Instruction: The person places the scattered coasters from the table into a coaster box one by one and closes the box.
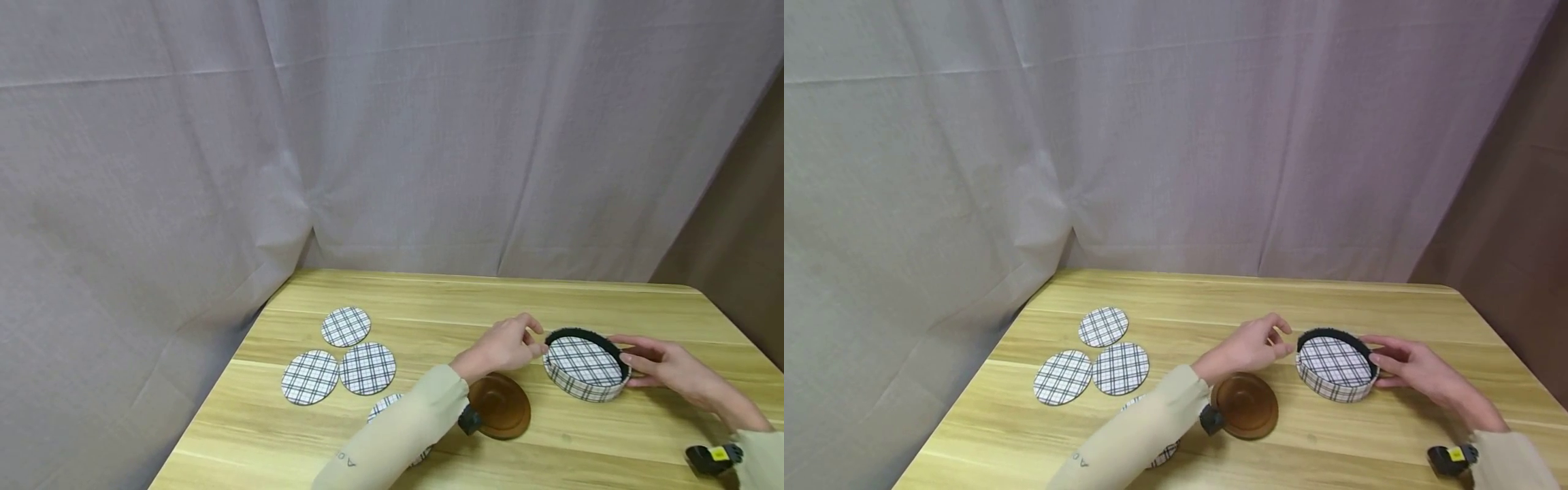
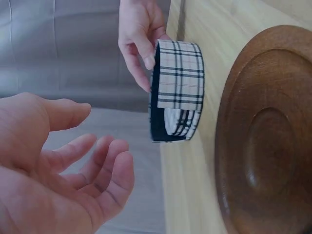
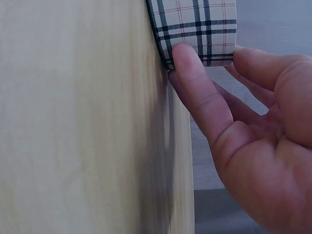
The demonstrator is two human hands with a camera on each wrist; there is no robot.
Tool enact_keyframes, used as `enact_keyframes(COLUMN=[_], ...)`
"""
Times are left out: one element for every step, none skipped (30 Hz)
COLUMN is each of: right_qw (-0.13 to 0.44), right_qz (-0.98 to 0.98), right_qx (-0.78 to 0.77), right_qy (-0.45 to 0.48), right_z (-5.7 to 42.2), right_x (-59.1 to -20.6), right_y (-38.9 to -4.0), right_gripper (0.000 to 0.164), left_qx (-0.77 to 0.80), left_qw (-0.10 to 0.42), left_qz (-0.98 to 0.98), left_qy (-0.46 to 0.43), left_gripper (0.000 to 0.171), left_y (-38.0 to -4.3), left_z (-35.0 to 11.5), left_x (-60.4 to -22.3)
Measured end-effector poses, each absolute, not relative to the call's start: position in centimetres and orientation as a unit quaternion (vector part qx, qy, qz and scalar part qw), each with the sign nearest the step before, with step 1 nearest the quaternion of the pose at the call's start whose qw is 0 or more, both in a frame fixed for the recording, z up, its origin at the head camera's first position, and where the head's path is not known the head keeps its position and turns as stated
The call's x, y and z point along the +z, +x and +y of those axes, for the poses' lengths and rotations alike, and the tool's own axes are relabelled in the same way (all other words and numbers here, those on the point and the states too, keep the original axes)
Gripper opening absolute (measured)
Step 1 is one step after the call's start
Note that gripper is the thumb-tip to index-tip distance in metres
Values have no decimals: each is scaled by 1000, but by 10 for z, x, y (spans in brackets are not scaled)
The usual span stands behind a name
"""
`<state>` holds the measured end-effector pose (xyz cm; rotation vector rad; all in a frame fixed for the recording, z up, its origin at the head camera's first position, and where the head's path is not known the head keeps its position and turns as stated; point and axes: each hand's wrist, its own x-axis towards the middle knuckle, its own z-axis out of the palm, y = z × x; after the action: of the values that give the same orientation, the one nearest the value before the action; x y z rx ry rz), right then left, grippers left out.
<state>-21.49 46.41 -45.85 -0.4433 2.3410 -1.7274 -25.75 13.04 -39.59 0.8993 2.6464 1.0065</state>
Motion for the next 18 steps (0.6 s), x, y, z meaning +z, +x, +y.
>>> enact_keyframes(right_qw=[98, 97, 96, 95, 94, 94, 95, 95, 96, 98, 98, 99, 99, 100, 100, 99, 98, 96], right_qz=[791, 792, 792, 793, 793, 793, 793, 793, 792, 791, 790, 788, 787, 786, 786, 786, 787, 789], right_qx=[-584, -584, -584, -583, -583, -583, -584, -584, -585, -586, -587, -589, -590, -590, -591, -591, -590, -588], right_qy=[-149, -150, -151, -151, -150, -150, -146, -147, -147, -148, -148, -148, -148, -153, -153, -153, -152, -149], right_z=[464, 464, 463, 463, 463, 463, 463, 463, 463, 463, 462, 462, 463, 463, 463, 463, 463, 463], right_x=[-458, -458, -458, -458, -458, -457, -457, -457, -457, -457, -457, -457, -457, -457, -457, -457, -458, -458], right_y=[-215, -214, -214, -214, -214, -213, -213, -213, -213, -212, -212, -212, -213, -213, -213, -213, -214, -214], right_gripper=[43, 43, 43, 43, 43, 43, 43, 44, 44, 44, 44, 44, 44, 44, 44, 44, 44, 43], left_qx=[337, 336, 335, 335, 334, 332, 329, 324, 319, 313, 307, 303, 296, 289, 282, 273, 262, 252], left_qw=[86, 88, 87, 88, 87, 86, 84, 82, 79, 75, 72, 70, 66, 64, 61, 59, 55, 52], left_qz=[886, 885, 884, 881, 879, 877, 875, 873, 871, 870, 868, 867, 867, 867, 867, 868, 868, 868], left_qy=[306, 310, 315, 321, 328, 335, 345, 354, 365, 374, 383, 389, 396, 401, 406, 411, 417, 424], left_gripper=[27, 28, 28, 29, 29, 30, 30, 31, 32, 33, 33, 34, 34, 34, 34, 34, 34, 35], left_y=[-256, -254, -253, -251, -250, -248, -247, -245, -244, -243, -241, -240, -239, -238, -237, -236, -234, -233], left_z=[128, 126, 125, 123, 121, 119, 117, 115, 113, 111, 109, 106, 104, 102, 99, 97, 95, 94], left_x=[-394, -391, -389, -387, -385, -382, -380, -378, -376, -374, -372, -370, -368, -367, -365, -364, -362, -361])
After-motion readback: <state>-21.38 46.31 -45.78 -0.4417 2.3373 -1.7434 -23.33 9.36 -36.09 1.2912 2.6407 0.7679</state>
